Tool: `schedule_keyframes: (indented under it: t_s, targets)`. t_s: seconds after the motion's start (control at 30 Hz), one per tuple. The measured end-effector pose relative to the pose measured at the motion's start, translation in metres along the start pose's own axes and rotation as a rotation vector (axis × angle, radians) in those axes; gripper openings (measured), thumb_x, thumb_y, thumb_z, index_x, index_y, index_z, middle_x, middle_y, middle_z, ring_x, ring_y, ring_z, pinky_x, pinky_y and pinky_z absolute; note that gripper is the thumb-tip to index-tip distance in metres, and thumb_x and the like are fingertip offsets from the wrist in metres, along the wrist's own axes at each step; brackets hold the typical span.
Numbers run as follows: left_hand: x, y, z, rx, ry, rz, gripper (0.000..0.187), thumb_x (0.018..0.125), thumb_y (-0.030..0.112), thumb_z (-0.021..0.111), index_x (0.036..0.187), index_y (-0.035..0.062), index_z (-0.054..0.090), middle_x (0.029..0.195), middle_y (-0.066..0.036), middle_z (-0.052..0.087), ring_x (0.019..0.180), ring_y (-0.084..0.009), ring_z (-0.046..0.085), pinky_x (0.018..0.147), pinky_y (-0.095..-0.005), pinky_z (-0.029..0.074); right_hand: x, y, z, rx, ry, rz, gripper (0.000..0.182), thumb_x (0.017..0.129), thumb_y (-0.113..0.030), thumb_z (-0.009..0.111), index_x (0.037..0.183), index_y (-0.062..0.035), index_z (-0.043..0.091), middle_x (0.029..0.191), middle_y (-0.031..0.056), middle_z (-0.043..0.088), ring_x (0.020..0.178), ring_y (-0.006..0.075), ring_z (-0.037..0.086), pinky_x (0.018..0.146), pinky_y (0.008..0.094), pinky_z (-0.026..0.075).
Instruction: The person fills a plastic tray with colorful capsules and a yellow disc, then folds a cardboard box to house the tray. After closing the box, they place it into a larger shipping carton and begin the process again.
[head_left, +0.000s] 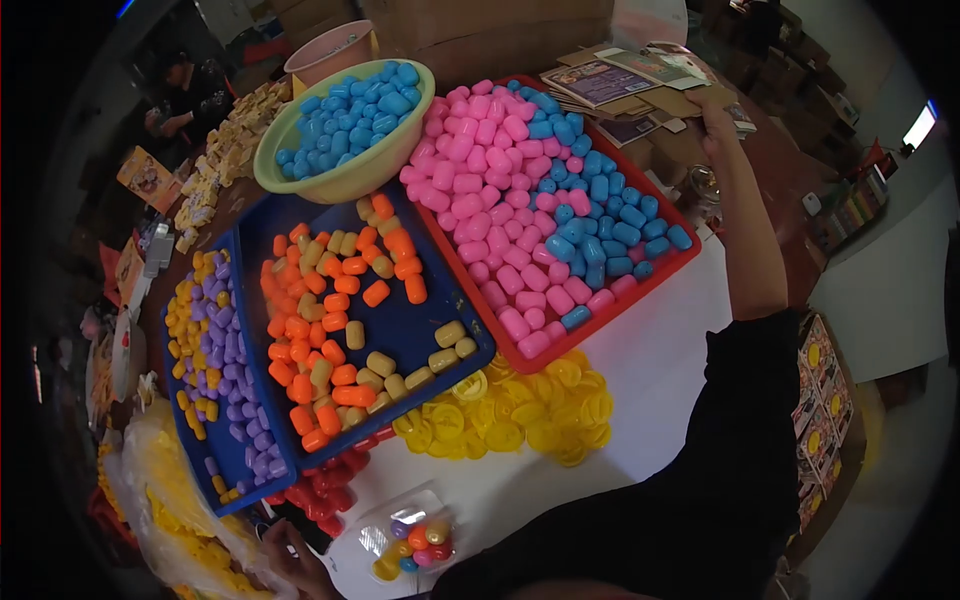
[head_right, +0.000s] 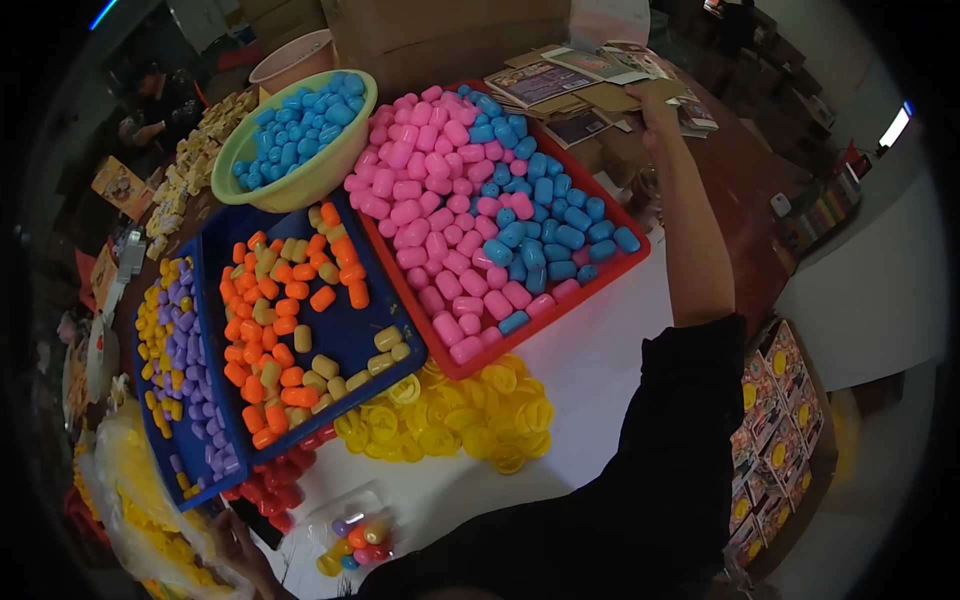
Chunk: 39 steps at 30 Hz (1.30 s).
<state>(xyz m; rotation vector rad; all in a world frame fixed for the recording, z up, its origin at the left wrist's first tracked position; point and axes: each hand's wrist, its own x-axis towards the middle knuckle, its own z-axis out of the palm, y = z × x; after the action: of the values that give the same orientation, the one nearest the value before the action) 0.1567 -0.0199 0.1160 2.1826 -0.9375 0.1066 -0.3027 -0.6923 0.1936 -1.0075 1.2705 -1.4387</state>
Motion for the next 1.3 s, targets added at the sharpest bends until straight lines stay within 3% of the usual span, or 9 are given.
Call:
schedule_keyframes:
  t_s: [0.2, 0.27, 0.4, 0.53, 0.67, 0.77, 0.93, 1.17, 1.3]
  targets:
    - [-0.011, 0.02, -0.018, -0.235, 0.239, 0.164, 0.009, 0.084, -0.004, 0.056, 0.092, -0.0012, 0.057, 0.09, -0.007, 0.06, 0.084, -0.0153, 0.055, 0.076, -0.0264, 0.044, -0.083, -0.065, -0.054, 0.17, -0.027, -0.17, 0.025, 0.075, -0.021, 0.066, 0.095, -0.0097, 0.056, 0.088, 0.0024, 0.057, 0.076, 0.0142, 0.054, 0.058, 0.0238, 0.048]
    - [-0.01, 0.059, -0.025, -0.321, 0.175, 0.066, 0.008, 0.086, 0.0, 0.054, 0.093, -0.001, 0.057, 0.088, -0.006, 0.059, 0.082, -0.0112, 0.054, 0.074, -0.0233, 0.043, -0.126, -0.076, -0.051, 0.337, -0.355, -0.083, 0.029, 0.081, -0.019, 0.059, 0.105, -0.0034, 0.055, 0.104, 0.0095, 0.057, 0.094, 0.02, 0.055, 0.082, 0.0347, 0.047]
    - [0.006, 0.147, -0.015, -0.9, -0.332, -0.04, 0.023, 0.087, 0.009, 0.055, 0.109, -0.0002, 0.054, 0.09, -0.005, 0.06, 0.085, -0.0112, 0.056, 0.075, -0.0229, 0.043, -0.247, -0.074, -0.003, 0.517, -0.407, -0.112, 0.037, 0.086, -0.02, 0.055, 0.116, 0.0002, 0.05, 0.112, 0.0126, 0.056, 0.102, 0.0221, 0.055, 0.09, 0.0375, 0.045]
    - [0.025, 0.184, 0.035, -1.23, -0.691, -0.159, 0.057, 0.089, 0.04, 0.052, 0.132, 0.0059, 0.038, 0.12, -0.009, 0.05, 0.105, -0.0177, 0.054, 0.086, -0.0308, 0.044, -0.337, -0.045, 0.058, 0.622, -0.331, -0.19, 0.036, 0.086, -0.022, 0.057, 0.115, -0.0013, 0.05, 0.107, 0.0088, 0.058, 0.098, 0.0188, 0.057, 0.083, 0.0321, 0.048]
    - [0.077, 0.186, 0.046, -1.613, -0.516, -0.369, 0.056, 0.088, 0.043, 0.052, 0.127, 0.0031, 0.043, 0.118, -0.011, 0.053, 0.106, -0.0203, 0.054, 0.087, -0.0322, 0.045, -0.431, 0.016, 0.168, 0.771, -0.596, 0.067, 0.037, 0.087, -0.022, 0.057, 0.117, -0.0012, 0.049, 0.102, 0.0058, 0.059, 0.092, 0.0161, 0.059, 0.077, 0.0281, 0.049]
    - [0.135, 0.145, 0.059, -1.634, -0.127, -0.29, 0.031, 0.088, 0.02, 0.053, 0.111, -0.002, 0.051, 0.105, -0.014, 0.059, 0.098, -0.0248, 0.058, 0.085, -0.0376, 0.048, -0.476, 0.062, 0.25, 0.746, -0.563, 0.132, 0.033, 0.088, -0.017, 0.056, 0.115, 0.001, 0.051, 0.105, 0.0057, 0.058, 0.096, 0.013, 0.055, 0.075, 0.0277, 0.047]
    - [0.233, 0.019, 0.116, -1.557, -0.159, -0.377, 0.028, 0.085, 0.012, 0.054, 0.109, -0.0024, 0.053, 0.102, -0.012, 0.061, 0.091, -0.0236, 0.061, 0.081, -0.0373, 0.05, -0.477, 0.137, 0.353, 0.628, -0.629, 0.097, 0.033, 0.088, -0.019, 0.057, 0.112, 0.0027, 0.052, 0.104, 0.0062, 0.057, 0.094, 0.0113, 0.054, 0.073, 0.0256, 0.046]
    - [0.35, -0.021, 0.143, -1.399, -0.009, -0.532, 0.025, 0.075, 0.013, 0.064, 0.095, -0.0018, 0.059, 0.088, -0.01, 0.063, 0.077, -0.0211, 0.063, 0.065, -0.0335, 0.054, -0.413, 0.133, 0.468, 0.266, -0.725, 0.33, 0.023, 0.084, -0.021, 0.056, 0.098, -0.0032, 0.054, 0.079, 0.0061, 0.059, 0.063, 0.0131, 0.057, 0.051, 0.0261, 0.047]
    - [0.334, -0.033, 0.137, -1.196, 0.096, -0.705, 0.03, 0.072, 0.017, 0.066, 0.093, -0.0032, 0.059, 0.086, -0.01, 0.062, 0.072, -0.0197, 0.062, 0.056, -0.0312, 0.051, -0.428, 0.148, 0.474, 0.103, -0.755, 0.377, 0.015, 0.084, -0.021, 0.053, 0.087, -0.0065, 0.054, 0.063, 0.0041, 0.054, 0.05, 0.0121, 0.05, 0.044, 0.0235, 0.04]
